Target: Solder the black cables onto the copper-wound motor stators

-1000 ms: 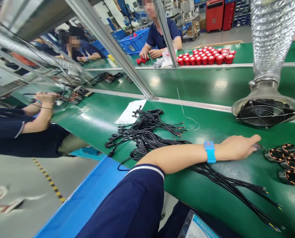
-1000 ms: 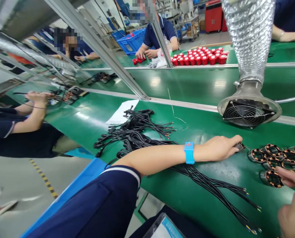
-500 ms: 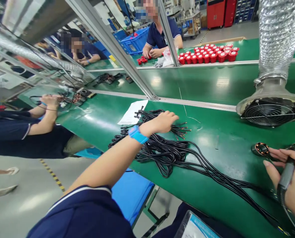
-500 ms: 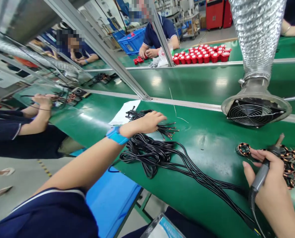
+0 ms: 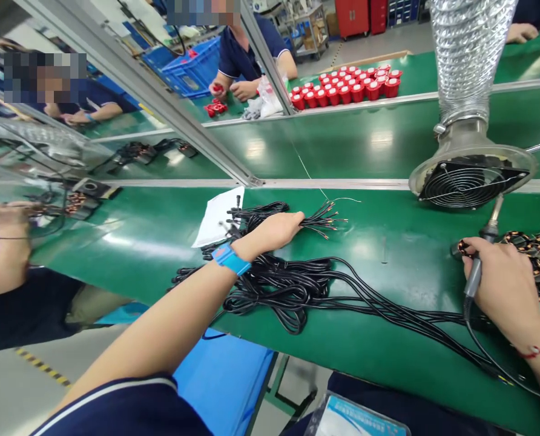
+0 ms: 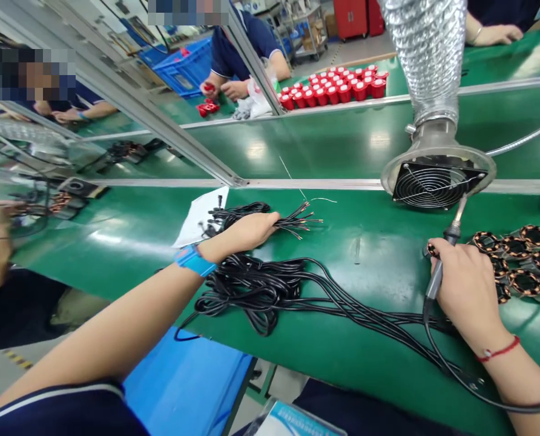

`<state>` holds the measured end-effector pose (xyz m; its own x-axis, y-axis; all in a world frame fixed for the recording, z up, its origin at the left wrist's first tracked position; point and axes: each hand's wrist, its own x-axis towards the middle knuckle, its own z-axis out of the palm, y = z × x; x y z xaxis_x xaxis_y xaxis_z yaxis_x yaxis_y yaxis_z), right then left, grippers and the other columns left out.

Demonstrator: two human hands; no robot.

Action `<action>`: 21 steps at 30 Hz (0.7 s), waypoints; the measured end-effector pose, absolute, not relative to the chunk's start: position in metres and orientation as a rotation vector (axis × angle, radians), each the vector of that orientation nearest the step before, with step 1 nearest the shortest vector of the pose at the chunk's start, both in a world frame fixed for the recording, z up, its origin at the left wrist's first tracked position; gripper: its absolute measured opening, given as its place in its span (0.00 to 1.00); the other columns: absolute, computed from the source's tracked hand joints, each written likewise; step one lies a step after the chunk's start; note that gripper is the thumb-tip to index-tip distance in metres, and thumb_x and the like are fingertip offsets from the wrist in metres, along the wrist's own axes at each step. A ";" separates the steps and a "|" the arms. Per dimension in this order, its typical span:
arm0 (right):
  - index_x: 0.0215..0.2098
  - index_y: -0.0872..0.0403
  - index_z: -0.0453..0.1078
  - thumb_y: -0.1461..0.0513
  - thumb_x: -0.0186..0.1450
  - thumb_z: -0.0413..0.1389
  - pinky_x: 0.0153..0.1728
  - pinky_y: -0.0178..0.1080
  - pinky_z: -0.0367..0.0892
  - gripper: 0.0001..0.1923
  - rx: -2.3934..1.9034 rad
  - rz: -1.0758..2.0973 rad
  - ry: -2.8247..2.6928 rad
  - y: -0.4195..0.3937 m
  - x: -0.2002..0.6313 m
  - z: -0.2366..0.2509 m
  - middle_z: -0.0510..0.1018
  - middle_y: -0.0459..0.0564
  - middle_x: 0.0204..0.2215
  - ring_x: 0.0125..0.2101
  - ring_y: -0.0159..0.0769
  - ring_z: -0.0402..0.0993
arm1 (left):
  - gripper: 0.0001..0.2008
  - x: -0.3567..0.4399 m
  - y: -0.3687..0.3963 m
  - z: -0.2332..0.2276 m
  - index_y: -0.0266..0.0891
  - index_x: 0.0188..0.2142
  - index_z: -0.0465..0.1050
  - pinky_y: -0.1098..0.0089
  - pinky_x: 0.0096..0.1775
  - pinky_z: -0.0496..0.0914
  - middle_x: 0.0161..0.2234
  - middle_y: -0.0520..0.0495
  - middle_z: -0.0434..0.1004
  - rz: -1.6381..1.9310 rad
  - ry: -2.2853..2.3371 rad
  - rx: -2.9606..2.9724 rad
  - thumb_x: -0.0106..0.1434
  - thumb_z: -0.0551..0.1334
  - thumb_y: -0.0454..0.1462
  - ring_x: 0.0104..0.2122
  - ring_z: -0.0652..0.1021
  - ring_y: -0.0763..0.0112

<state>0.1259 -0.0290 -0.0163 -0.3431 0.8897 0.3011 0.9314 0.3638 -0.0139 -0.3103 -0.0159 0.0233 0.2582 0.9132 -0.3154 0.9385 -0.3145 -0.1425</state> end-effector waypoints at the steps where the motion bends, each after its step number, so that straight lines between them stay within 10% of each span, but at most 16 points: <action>1: 0.48 0.52 0.68 0.57 0.69 0.45 0.36 0.44 0.60 0.15 -1.628 -0.235 -2.330 -0.028 0.128 -0.017 0.77 0.52 0.32 0.37 0.47 0.68 | 0.10 -0.303 -0.014 0.025 0.34 0.38 0.65 0.65 0.34 0.62 0.30 0.42 0.72 -0.509 1.766 2.460 0.68 0.47 0.34 0.30 0.71 0.63; 16: 0.51 0.54 0.65 0.55 0.68 0.46 0.39 0.47 0.67 0.17 -1.435 -0.150 -2.402 -0.026 0.153 -0.026 0.77 0.55 0.36 0.39 0.49 0.69 | 0.14 -0.149 -0.038 0.022 0.33 0.41 0.67 0.62 0.41 0.66 0.36 0.39 0.75 -0.526 1.321 2.591 0.67 0.45 0.28 0.36 0.75 0.61; 21: 0.50 0.52 0.66 0.55 0.68 0.45 0.37 0.46 0.66 0.16 -1.471 -0.225 -2.463 -0.026 0.166 -0.021 0.77 0.53 0.35 0.37 0.49 0.69 | 0.18 -0.171 -0.009 0.051 0.35 0.51 0.66 0.58 0.55 0.62 0.53 0.39 0.69 -0.395 1.050 2.406 0.62 0.59 0.38 0.52 0.69 0.57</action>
